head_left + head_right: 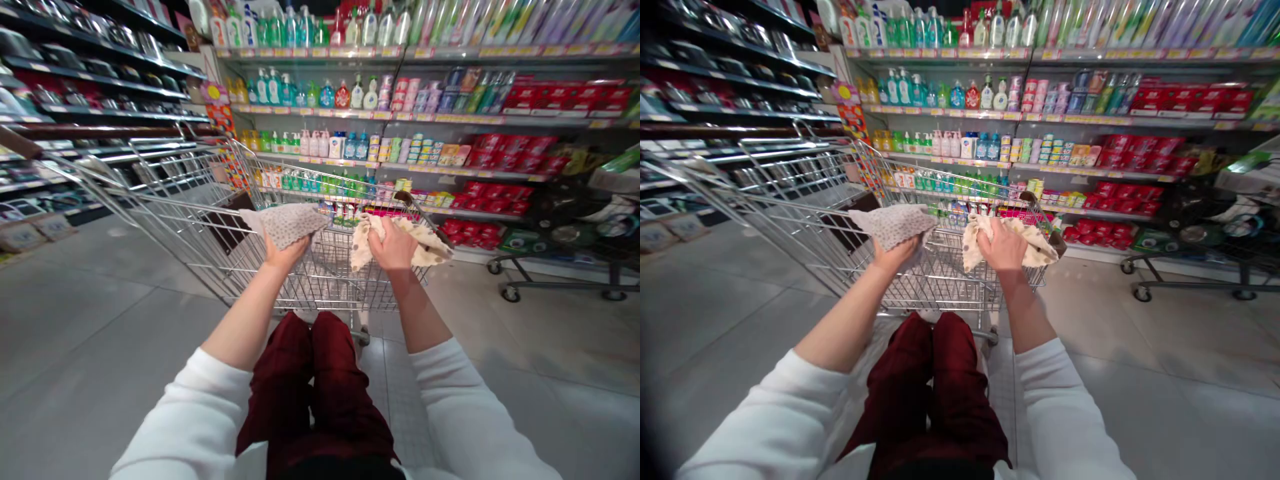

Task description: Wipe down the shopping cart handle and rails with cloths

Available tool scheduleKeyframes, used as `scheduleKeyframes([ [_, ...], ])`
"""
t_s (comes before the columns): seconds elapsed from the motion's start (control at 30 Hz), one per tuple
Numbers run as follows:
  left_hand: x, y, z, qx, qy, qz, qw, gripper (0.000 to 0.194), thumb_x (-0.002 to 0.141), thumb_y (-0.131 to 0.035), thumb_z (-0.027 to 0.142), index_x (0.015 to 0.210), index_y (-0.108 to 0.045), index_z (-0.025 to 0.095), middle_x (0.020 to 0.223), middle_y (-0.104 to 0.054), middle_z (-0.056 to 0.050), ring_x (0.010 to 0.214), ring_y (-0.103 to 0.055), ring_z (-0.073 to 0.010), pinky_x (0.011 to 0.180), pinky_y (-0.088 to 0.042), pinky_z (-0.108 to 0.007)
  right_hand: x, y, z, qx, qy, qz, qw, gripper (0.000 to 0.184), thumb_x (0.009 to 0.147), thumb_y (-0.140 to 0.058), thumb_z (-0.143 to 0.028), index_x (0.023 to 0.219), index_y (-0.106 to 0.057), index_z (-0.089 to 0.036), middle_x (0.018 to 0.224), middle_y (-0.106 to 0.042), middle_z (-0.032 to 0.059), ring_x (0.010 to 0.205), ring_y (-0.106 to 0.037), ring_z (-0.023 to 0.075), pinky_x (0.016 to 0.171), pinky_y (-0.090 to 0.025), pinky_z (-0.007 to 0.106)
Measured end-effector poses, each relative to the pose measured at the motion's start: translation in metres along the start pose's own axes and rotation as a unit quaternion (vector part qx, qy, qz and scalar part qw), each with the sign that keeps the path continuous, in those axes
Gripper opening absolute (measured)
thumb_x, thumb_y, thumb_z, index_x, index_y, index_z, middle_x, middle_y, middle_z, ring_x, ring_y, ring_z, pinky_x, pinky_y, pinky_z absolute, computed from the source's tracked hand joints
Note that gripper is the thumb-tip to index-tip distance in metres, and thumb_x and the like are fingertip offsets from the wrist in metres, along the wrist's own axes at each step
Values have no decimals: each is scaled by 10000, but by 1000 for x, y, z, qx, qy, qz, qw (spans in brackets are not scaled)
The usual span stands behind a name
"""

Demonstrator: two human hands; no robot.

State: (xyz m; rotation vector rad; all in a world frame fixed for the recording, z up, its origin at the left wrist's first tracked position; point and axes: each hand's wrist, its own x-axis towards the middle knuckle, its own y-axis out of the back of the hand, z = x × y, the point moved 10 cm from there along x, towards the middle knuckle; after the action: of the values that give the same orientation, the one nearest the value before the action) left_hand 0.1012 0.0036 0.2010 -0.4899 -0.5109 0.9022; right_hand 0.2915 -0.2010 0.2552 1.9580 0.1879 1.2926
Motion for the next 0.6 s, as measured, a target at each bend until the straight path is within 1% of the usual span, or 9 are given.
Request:
scheduleKeyframes([
  [0.03, 0, 9, 26, 117, -54, -6, 992, 513, 951, -352, 433, 1275, -681, 210, 1053, -806, -108, 1231, -710, -218, 1167, -519, -398, 1, 0, 2, 3, 3, -3, 1000, 308, 938, -442, -367, 990, -671, -167, 916, -732, 91, 806, -564, 203, 661, -163, 316],
  [0.07, -1, 14, 52, 255, -112, -13, 960, 527, 950, -344, 440, 1273, -686, 203, 1071, -802, -128, 1258, -695, -245, 1183, -504, -435, 3, 0, 4, 5, 4, -6, 1000, 313, 940, -437, -371, 997, -669, -168, 920, -733, 91, 803, -563, 203, 659, -156, 316],
  [0.13, -5, 16, 88, 526, -179, -28, 831, 518, 941, -372, 378, 1303, -680, 173, 1117, -790, -165, 1290, -678, -300, 1180, -489, -523, 6, -1, 8, 7, 2, -16, 1000, 323, 943, -429, -379, 1012, -669, -173, 921, -735, 90, 792, -560, 202, 654, -147, 318],
  [0.17, -6, 18, 98, 604, -187, -30, 774, 509, 930, -393, 320, 1305, -686, 140, 1140, -779, -196, 1306, -666, -327, 1185, -470, -554, 7, -1, 10, 7, 0, -21, 1000, 327, 943, -426, -380, 1018, -671, -177, 920, -736, 89, 786, -558, 201, 651, -144, 319],
  [0.33, -3, 15, 106, 855, -167, -25, 490, 594, 891, -284, 51, 1336, -672, -19, 1248, -701, -331, 1326, -641, -386, 1175, -449, -564, 9, 1, 14, 14, 1, -27, 1000, 327, 923, -427, -369, 1006, -684, -184, 934, -744, 93, 784, -564, 208, 644, -145, 321],
  [0.43, 0, 12, 96, 912, -158, -17, 379, 566, 921, -310, 76, 1354, -656, -38, 1278, -674, -353, 1298, -644, -433, 1146, -458, -585, 7, 5, 18, 27, -2, -26, 999, 326, 909, -434, -365, 999, -691, -186, 913, -742, 90, 771, -556, 208, 640, -156, 317],
  [0.5, 1, 9, 88, 928, -158, -22, 338, 570, 934, -289, 67, 1367, -643, -39, 1292, -667, -352, 1305, -637, -431, 1148, -449, -586, 7, 8, 24, 34, -4, -24, 999, 331, 909, -432, -371, 994, -694, -187, 882, -733, 85, 757, -548, 207, 637, -168, 314],
  [0.53, 1, 8, 85, 928, -161, -26, 336, 575, 941, -272, 62, 1377, -636, -34, 1294, -668, -347, 1307, -637, -422, 1148, -450, -583, 6, 10, 27, 35, -4, -23, 999, 337, 911, -427, -375, 993, -695, -188, 868, -728, 83, 752, -546, 206, 637, -174, 312],
  [0.6, 2, 3, 79, 914, -174, -38, 364, 558, 960, -275, 77, 1378, -635, -6, 1265, -690, -327, 1278, -658, -407, 1139, -459, -584, 6, 13, 35, 33, -5, -21, 999, 349, 911, -415, -383, 987, -695, -190, 854, -723, 81, 746, -544, 206, 638, -186, 309],
])
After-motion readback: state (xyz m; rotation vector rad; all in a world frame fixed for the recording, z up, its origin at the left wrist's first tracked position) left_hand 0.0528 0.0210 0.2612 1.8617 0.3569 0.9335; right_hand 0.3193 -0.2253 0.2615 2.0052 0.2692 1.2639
